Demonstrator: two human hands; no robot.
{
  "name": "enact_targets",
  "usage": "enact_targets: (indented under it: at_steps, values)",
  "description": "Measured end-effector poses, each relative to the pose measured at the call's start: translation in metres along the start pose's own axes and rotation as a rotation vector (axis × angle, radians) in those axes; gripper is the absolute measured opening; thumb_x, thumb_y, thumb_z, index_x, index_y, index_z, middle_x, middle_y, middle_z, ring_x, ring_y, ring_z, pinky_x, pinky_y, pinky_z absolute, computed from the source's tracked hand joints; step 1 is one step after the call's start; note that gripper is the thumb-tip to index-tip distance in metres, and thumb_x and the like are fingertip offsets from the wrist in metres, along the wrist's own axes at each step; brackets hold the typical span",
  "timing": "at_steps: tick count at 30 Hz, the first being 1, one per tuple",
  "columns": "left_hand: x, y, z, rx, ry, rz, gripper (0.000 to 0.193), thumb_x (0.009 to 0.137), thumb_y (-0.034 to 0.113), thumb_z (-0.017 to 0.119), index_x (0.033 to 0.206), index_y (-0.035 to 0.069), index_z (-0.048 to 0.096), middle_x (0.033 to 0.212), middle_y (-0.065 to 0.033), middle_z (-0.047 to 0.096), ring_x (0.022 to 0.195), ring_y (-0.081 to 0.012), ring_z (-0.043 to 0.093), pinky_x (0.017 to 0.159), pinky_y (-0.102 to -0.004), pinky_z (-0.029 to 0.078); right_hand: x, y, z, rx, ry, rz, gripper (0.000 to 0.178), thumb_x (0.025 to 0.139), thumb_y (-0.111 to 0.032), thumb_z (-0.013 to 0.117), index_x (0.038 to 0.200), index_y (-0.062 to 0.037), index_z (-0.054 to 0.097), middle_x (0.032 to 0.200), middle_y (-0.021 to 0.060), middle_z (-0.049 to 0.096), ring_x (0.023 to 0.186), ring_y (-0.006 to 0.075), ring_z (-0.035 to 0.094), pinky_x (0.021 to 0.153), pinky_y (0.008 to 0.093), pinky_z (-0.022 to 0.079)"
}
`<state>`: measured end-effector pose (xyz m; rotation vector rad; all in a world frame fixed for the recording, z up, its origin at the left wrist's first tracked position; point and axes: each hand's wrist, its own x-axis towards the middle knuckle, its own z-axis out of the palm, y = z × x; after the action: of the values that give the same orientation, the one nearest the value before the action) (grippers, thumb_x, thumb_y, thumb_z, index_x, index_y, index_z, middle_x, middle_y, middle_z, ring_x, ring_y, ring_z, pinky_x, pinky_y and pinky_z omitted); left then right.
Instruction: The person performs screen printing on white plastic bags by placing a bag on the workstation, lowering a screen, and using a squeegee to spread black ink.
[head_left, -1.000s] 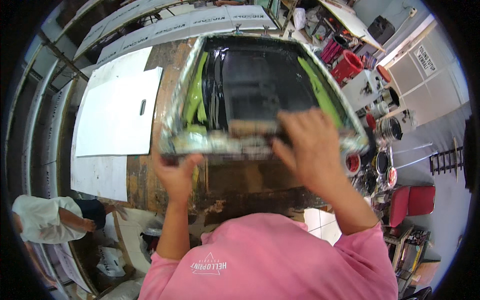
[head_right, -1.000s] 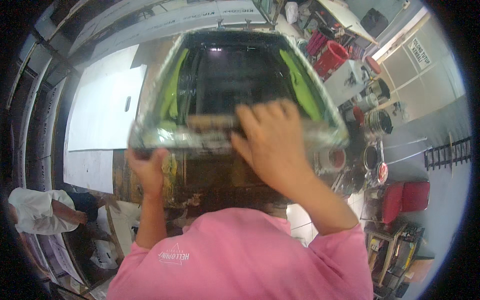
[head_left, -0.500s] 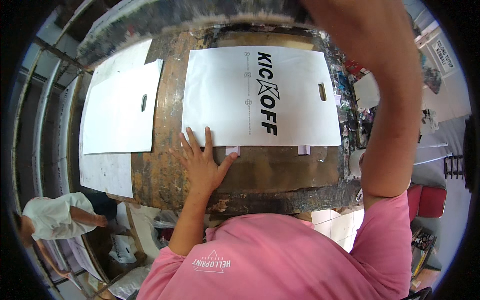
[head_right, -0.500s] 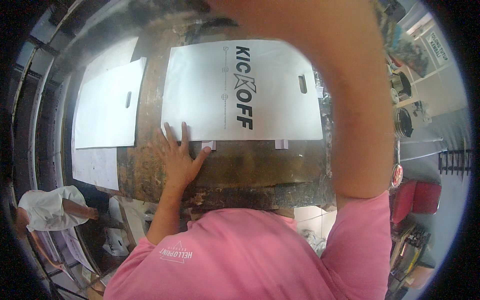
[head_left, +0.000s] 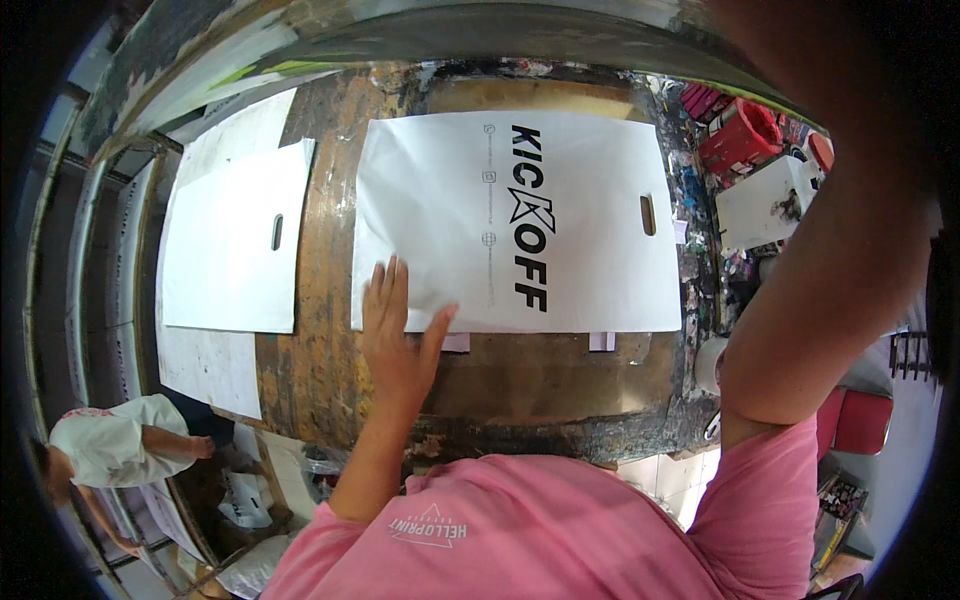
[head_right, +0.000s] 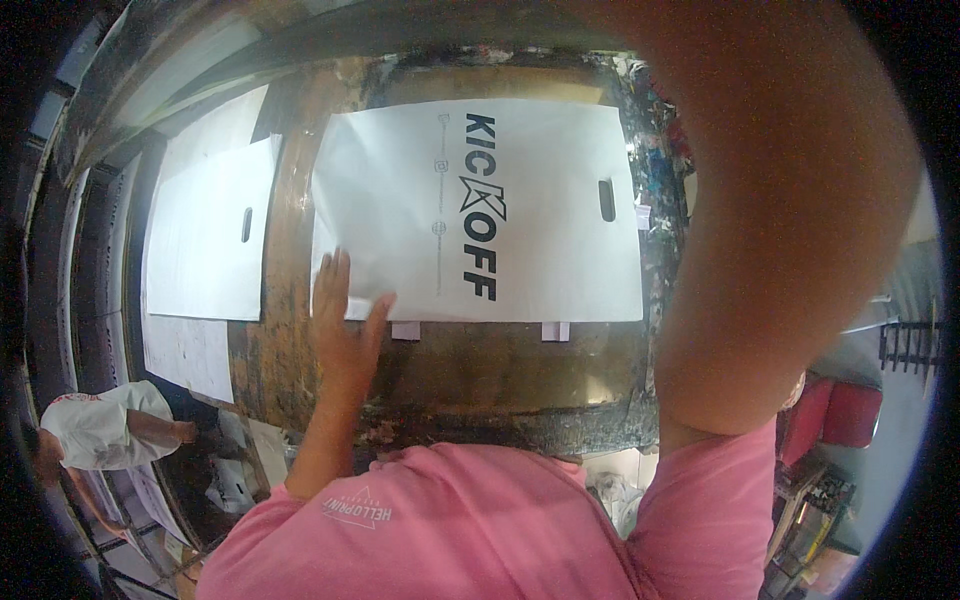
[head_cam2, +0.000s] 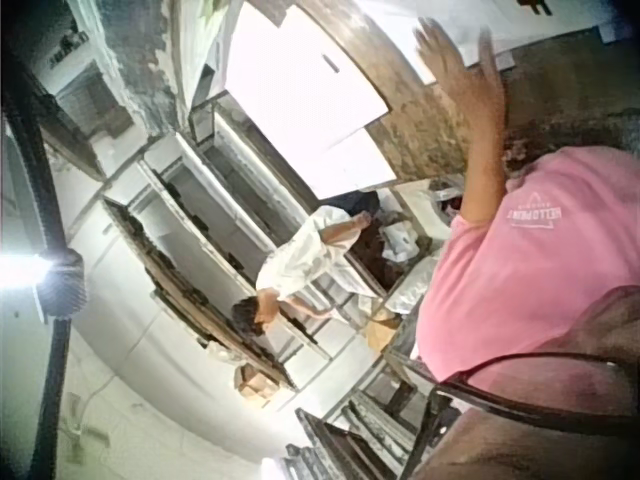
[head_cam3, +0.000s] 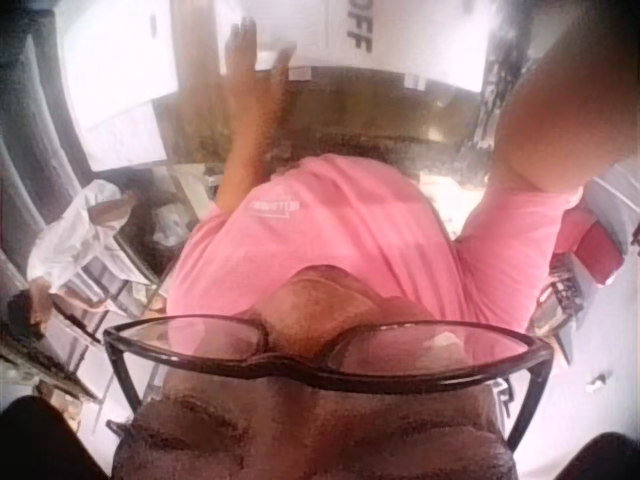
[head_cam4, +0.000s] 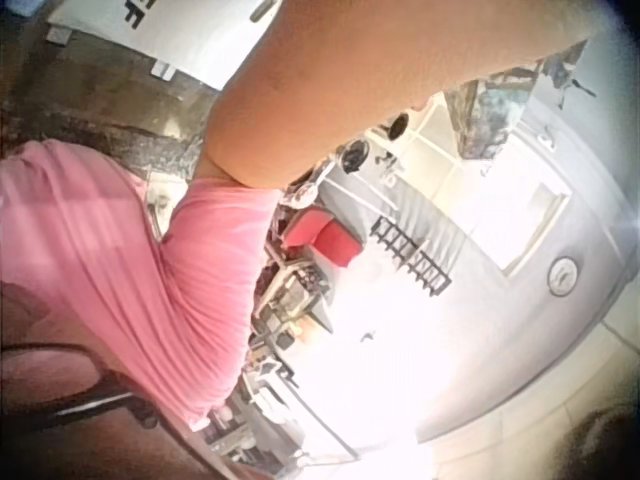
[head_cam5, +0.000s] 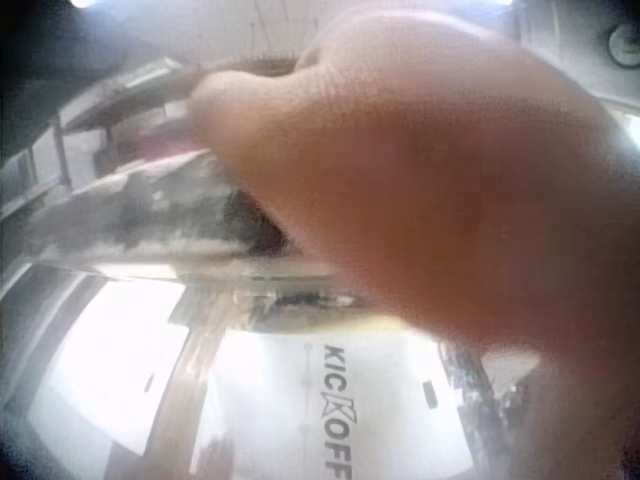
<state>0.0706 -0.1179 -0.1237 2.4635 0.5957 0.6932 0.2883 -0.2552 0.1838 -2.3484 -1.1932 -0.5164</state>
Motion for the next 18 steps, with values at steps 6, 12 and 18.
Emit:
enact_targets:
  at_steps: [6,12,18]
  values:
    - [0.039,0.014,-0.010,-0.342,0.280,-0.086,0.048,0.099,0.000,0.070,0.146,-0.002,0.065,0.145,-0.0227,0.068,0.116,-0.0262,0.074,0.074,-0.0298,0.057,0.005,-0.022,-0.016,-0.118,0.079,-0.106,0.044,0.104,-0.036,0.057,0.081,-0.0008,0.069,0.065,0.0095,0.061,0.055,0.0219,0.054,0.056,0.0405,0.049]
    - [-0.007,-0.047,-0.062,-0.359,0.311,-0.316,0.054,0.101,-0.005,0.065,0.154,0.001,0.058,0.141,-0.0151,0.072,0.075,-0.0052,0.053,0.060,-0.0230,0.045,0.006,-0.028,-0.014,-0.112,0.009,0.038,0.042,0.105,-0.038,0.057,0.092,-0.0005,0.070,0.077,0.0145,0.065,0.067,0.0263,0.058,0.065,0.0434,0.049]
    - [-0.055,-0.117,-0.114,-0.393,0.295,-0.428,0.065,0.099,-0.005,0.066,0.162,0.004,0.050,0.147,-0.0137,0.066,0.073,-0.0039,0.053,0.063,-0.0234,0.047,0.009,0.000,0.004,-0.318,0.037,-0.158,0.046,0.107,-0.043,0.054,0.115,-0.0013,0.073,0.101,0.0224,0.069,0.090,0.0322,0.063,0.082,0.0472,0.049]
